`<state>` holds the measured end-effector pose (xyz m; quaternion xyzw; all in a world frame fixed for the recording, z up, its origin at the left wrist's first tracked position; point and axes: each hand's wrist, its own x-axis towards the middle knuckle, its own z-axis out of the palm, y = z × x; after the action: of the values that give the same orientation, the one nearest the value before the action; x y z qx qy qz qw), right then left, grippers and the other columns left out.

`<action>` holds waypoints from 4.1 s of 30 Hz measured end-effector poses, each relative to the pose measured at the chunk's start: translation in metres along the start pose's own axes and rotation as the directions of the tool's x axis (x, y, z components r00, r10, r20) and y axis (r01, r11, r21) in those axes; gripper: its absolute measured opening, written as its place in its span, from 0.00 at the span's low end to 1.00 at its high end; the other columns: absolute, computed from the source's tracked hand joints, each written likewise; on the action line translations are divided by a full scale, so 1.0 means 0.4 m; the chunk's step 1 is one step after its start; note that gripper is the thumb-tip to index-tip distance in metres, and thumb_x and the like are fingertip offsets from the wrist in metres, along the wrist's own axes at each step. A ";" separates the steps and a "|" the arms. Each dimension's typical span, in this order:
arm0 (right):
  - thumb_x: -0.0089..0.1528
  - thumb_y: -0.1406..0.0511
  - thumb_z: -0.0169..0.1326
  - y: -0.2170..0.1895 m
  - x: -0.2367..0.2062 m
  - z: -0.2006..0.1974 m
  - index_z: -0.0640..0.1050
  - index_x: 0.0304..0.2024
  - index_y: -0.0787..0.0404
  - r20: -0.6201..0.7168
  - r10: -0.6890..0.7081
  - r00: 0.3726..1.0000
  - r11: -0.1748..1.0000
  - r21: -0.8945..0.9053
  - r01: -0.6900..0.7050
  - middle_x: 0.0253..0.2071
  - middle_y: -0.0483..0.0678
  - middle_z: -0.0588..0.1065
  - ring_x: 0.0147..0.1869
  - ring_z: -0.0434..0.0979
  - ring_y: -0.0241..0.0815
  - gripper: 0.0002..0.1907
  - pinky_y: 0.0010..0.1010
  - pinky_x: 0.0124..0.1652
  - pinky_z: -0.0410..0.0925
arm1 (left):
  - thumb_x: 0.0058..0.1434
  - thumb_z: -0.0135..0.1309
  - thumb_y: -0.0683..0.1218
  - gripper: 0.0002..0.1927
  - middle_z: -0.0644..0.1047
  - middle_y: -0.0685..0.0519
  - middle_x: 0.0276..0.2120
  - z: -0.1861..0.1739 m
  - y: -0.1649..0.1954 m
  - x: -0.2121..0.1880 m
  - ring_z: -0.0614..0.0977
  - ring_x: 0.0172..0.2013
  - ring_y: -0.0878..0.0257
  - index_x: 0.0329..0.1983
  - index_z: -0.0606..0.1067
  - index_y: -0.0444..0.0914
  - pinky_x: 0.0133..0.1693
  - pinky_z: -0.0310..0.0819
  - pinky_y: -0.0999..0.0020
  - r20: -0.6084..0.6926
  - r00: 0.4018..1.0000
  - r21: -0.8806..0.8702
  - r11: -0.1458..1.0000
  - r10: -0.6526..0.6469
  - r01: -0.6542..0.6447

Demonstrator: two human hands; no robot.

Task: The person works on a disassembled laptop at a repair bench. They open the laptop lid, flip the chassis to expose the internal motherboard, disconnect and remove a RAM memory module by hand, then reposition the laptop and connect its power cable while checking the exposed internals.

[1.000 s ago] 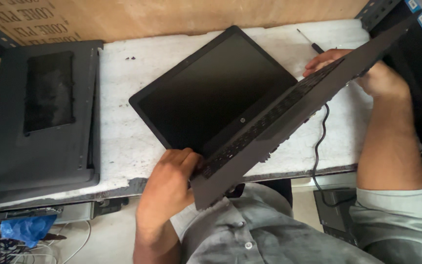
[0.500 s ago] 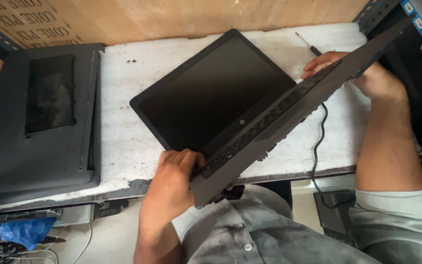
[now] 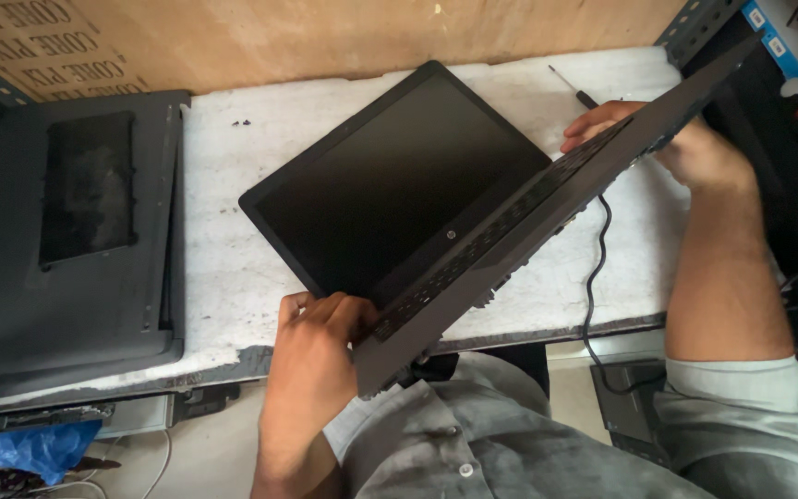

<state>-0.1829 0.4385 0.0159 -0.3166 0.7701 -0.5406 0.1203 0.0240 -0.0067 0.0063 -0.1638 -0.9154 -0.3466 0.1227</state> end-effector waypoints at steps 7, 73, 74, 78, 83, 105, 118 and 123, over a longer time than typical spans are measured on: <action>0.71 0.49 0.42 -0.012 0.000 0.009 0.80 0.52 0.63 -0.028 0.018 0.999 1.000 -0.002 -0.018 0.59 0.60 0.76 0.63 0.79 0.57 0.27 0.47 0.64 0.69 | 0.47 0.56 0.39 0.08 0.79 0.49 0.28 0.008 -0.013 0.000 0.80 0.32 0.52 0.32 0.76 0.38 0.45 0.63 0.61 0.018 1.000 0.004 1.000 0.020 -0.020; 0.69 0.47 0.41 -0.028 0.011 0.014 0.80 0.51 0.64 -0.013 0.053 0.998 0.999 -0.011 -0.053 0.60 0.60 0.76 0.66 0.77 0.57 0.30 0.46 0.64 0.66 | 0.37 0.71 0.53 0.29 0.79 0.52 0.34 -0.033 -0.118 -0.006 0.79 0.41 0.52 0.42 0.80 0.36 0.48 0.68 0.62 0.121 0.963 -0.336 0.922 0.243 -0.191; 0.69 0.46 0.41 -0.028 0.011 0.013 0.80 0.51 0.64 -0.010 0.050 0.999 0.999 -0.010 -0.051 0.61 0.59 0.76 0.66 0.77 0.57 0.31 0.47 0.65 0.67 | 0.34 0.72 0.57 0.35 0.80 0.51 0.35 -0.033 -0.133 -0.007 0.79 0.43 0.52 0.44 0.80 0.35 0.47 0.70 0.61 0.115 0.959 -0.380 0.903 0.260 -0.199; 0.68 0.45 0.38 -0.029 0.005 0.010 0.80 0.52 0.64 -0.006 0.038 0.999 0.999 -0.014 -0.038 0.61 0.59 0.76 0.68 0.75 0.57 0.33 0.47 0.67 0.65 | 0.44 0.60 0.74 0.43 0.81 0.50 0.39 -0.007 -0.182 -0.002 0.81 0.43 0.56 0.48 0.79 0.34 0.48 0.72 0.62 0.001 0.942 -0.540 0.793 0.336 -0.282; 0.68 0.46 0.38 -0.025 -0.002 0.010 0.80 0.53 0.66 -0.006 0.041 0.999 0.998 0.044 -0.040 0.62 0.61 0.75 0.69 0.74 0.58 0.33 0.49 0.69 0.63 | 0.60 0.47 0.79 0.44 0.81 0.49 0.40 0.017 -0.195 -0.012 0.83 0.43 0.57 0.47 0.78 0.33 0.48 0.75 0.64 -0.066 0.956 -0.602 0.753 0.284 -0.266; 0.69 0.49 0.37 -0.017 0.006 0.040 0.80 0.51 0.69 -0.023 0.153 0.988 0.987 0.058 -0.151 0.55 0.60 0.79 0.63 0.78 0.56 0.32 0.47 0.65 0.66 | 0.72 0.47 0.67 0.32 0.80 0.47 0.32 0.047 -0.118 -0.007 0.82 0.36 0.54 0.36 0.79 0.33 0.41 0.76 0.62 -0.299 0.876 -0.451 0.753 0.378 -0.479; 0.68 0.47 0.40 0.053 0.017 0.036 0.77 0.55 0.71 -0.026 0.157 0.987 0.905 0.403 -0.133 0.56 0.67 0.76 0.63 0.77 0.67 0.34 0.54 0.66 0.65 | 0.79 0.37 0.60 0.29 0.80 0.43 0.36 0.032 -0.074 -0.028 0.83 0.31 0.49 0.52 0.76 0.30 0.35 0.78 0.61 -0.294 0.891 -0.307 0.848 0.347 -0.432; 0.65 0.33 0.30 0.036 0.014 0.037 0.76 0.55 0.72 -0.058 0.212 0.976 0.953 0.231 -0.193 0.54 0.65 0.77 0.63 0.76 0.60 0.50 0.43 0.65 0.63 | 0.77 0.37 0.53 0.23 0.79 0.42 0.33 0.058 -0.068 -0.036 0.81 0.27 0.48 0.49 0.75 0.30 0.32 0.76 0.59 -0.346 0.878 -0.253 0.868 0.331 -0.427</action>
<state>-0.1847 0.4269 -0.0022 -0.1979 0.7367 -0.6215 0.1784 0.0243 -0.0134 -0.0317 -0.3070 -0.7675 -0.4799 0.2940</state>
